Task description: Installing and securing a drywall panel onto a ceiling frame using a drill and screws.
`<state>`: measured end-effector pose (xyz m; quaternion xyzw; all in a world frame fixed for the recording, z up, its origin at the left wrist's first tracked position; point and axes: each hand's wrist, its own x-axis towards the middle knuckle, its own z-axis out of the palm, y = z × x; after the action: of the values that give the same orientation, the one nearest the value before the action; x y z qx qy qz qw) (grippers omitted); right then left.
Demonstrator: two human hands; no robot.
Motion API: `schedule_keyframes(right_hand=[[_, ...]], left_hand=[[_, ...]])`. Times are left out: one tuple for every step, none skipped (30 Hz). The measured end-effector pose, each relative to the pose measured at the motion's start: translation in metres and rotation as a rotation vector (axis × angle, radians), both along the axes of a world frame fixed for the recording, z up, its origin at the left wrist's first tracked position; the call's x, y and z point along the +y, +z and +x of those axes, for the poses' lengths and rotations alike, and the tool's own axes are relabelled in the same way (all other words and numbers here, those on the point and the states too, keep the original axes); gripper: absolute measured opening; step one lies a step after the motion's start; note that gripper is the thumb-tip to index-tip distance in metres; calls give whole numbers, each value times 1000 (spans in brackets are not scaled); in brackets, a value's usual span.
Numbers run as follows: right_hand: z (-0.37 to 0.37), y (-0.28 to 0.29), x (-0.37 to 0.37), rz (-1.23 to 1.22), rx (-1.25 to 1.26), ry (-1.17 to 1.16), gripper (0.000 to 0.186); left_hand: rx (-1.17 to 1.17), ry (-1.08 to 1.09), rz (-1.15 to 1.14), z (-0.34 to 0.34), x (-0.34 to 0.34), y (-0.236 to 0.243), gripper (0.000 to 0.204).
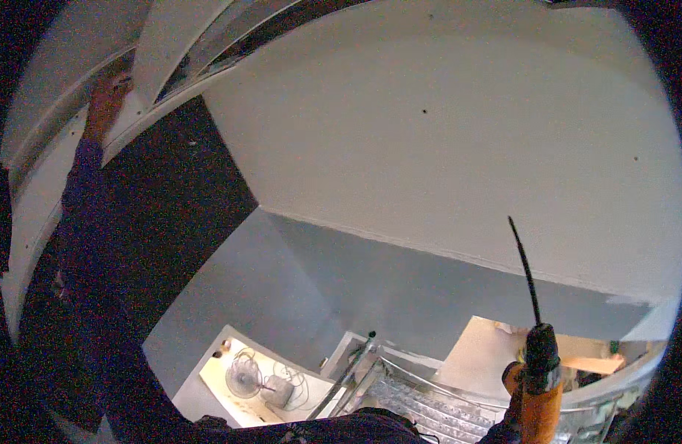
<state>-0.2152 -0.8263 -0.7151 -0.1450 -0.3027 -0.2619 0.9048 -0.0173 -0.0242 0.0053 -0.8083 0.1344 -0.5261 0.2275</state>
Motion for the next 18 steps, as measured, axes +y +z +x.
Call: schedule_keyframes(right_hand=[[-7,3,5,-62,72,-91,47],[-14,9,10,-118,122,-157,47],[-19,16,13,-167,162,-209,47],[-21,22,16,-209,198,-248,46],[-25,26,17,-257,222,-284,46],[-28,30,21,-309,231,-309,46],[-27,35,24,-363,223,-317,46],[-26,41,28,-441,197,-317,46],[-24,49,29,-566,130,-306,46],[-19,69,44,-567,128,-304,46],[-11,97,65,154,387,-414,44],[-9,114,79,882,630,-493,43],[-9,124,88,631,665,-520,44],[-13,117,87,340,611,-528,44],[-17,115,90,216,568,-542,45],[-19,116,90,153,550,-565,46],[-18,116,94,107,537,-570,47],[-19,117,95,68,527,-589,48]], left_hand=[[10,17,-123,-3,1,5,32],[29,29,-255,-3,-6,0,32],[42,95,-357,0,-13,-7,33],[44,84,-363,0,-13,-6,33],[37,115,-322,2,-12,-6,33],[30,146,-282,4,-10,-6,34],[29,144,-289,5,-5,-5,34],[4,109,-276,8,0,-4,33],[-20,77,-263,10,5,-1,33],[-22,80,-264,16,13,3,33],[-102,79,-136,15,26,10,33],[-175,75,-12,10,39,12,32],[-172,70,-21,13,37,4,32],[-303,-53,-60,18,18,-11,30],[-435,-166,-95,14,1,-26,29],[-431,-167,-105,5,-12,-43,29],[-573,-263,-105,-15,-20,-59,25],[-711,-371,-117,-23,-33,-82,22]])
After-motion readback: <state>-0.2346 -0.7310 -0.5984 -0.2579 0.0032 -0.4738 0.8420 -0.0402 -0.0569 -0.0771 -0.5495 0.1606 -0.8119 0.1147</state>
